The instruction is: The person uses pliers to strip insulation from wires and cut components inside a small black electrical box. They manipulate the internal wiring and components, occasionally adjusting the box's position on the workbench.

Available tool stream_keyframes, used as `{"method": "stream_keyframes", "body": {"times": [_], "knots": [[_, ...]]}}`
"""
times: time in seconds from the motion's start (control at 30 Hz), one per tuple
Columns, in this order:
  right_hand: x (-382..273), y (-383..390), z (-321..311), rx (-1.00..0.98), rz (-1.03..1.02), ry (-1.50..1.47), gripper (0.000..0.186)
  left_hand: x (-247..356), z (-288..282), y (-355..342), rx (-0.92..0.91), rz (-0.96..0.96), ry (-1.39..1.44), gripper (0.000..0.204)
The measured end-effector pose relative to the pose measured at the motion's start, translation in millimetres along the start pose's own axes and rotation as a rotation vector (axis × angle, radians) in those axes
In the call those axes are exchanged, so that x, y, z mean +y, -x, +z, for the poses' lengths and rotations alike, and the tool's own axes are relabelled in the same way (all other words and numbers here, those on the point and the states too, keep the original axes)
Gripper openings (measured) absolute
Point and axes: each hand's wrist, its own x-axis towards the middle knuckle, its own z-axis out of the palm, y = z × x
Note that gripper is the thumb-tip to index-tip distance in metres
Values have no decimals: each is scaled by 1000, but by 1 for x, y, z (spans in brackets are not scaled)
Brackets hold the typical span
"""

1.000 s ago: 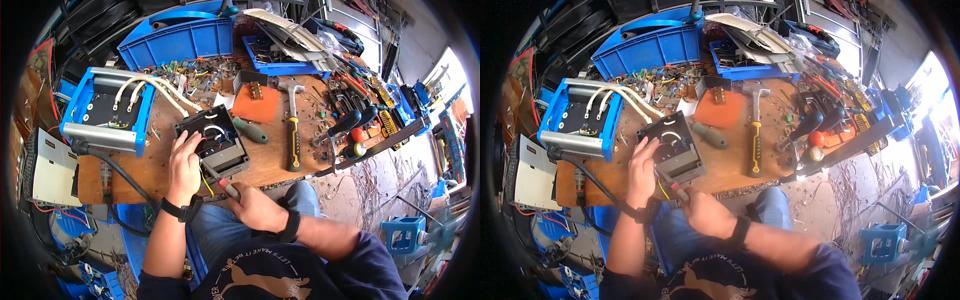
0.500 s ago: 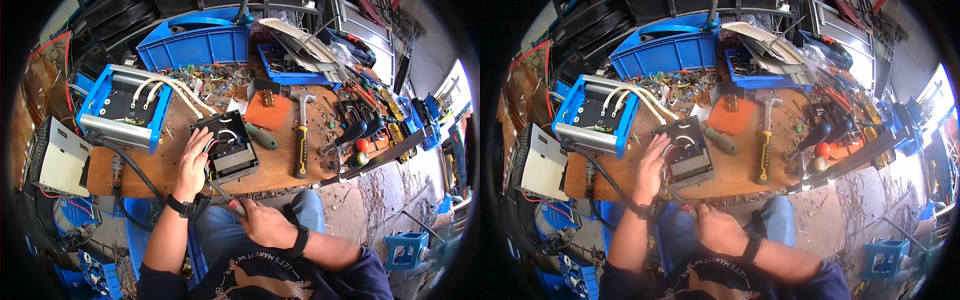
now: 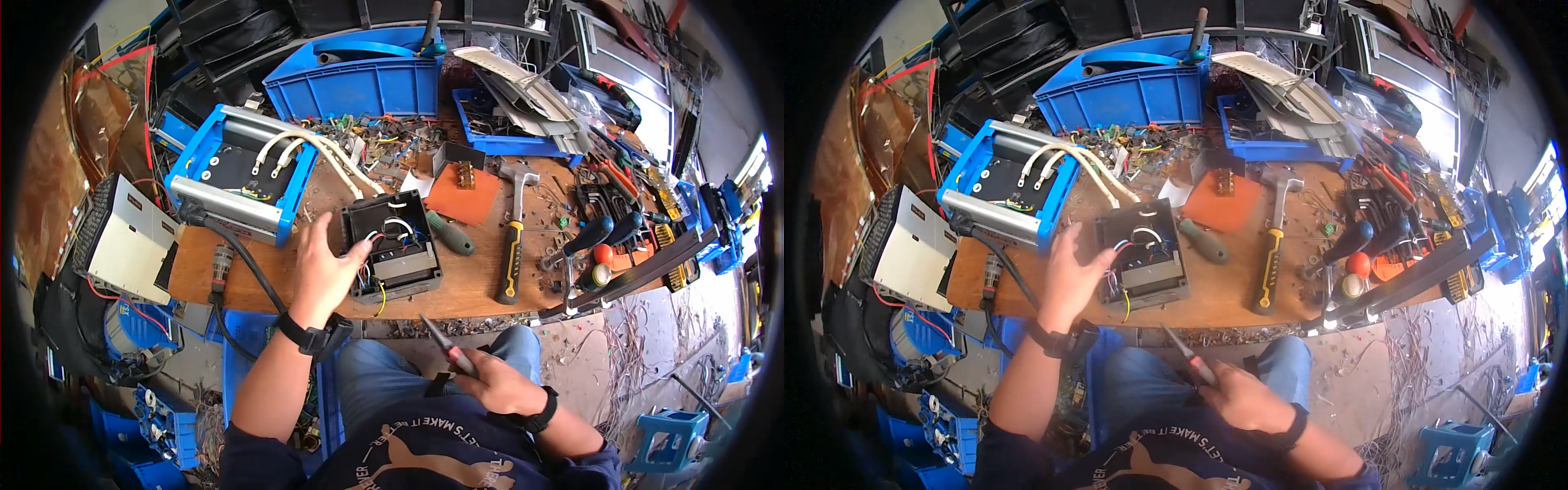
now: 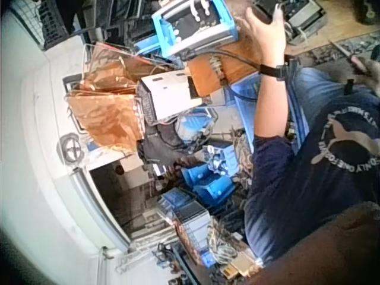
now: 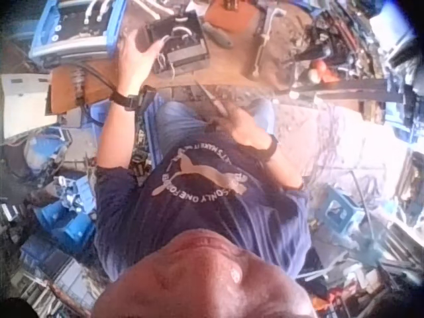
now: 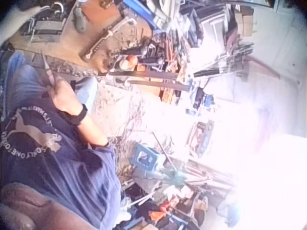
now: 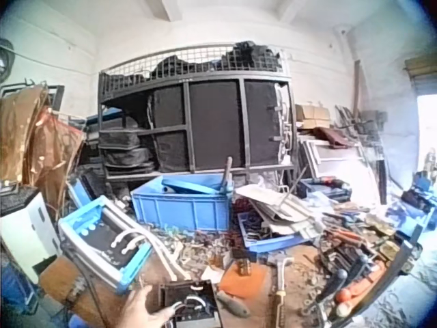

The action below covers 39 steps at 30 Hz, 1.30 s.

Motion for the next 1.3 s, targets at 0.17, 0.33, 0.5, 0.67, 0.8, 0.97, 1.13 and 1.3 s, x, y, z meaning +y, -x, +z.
{"method": "stream_keyframes", "body": {"times": [0.17,0.33,0.5,0.67,0.8,0.97,1.13,1.3], "knots": [[18,18,-17,61,60,-70,35,22,-1,15,-32,192,-274,47],[33,19,-18,87,26,-73,39,17,2,3,-74,224,-400,21],[35,19,-21,71,-33,-98,38,22,4,-16,-189,197,-461,20],[45,24,-23,63,8,-134,35,13,-5,-37,-412,-38,-135,25],[45,28,-24,72,-22,-142,33,18,-8,-38,-460,-64,-126,24],[40,29,-27,85,-56,-152,28,13,-15,-37,-510,-17,-155,22],[46,26,-25,90,-96,-127,26,10,-27,-34,-559,10,-81,18],[43,24,-25,60,-1,-108,28,-8,-49,-34,-705,-313,429,21]]}}
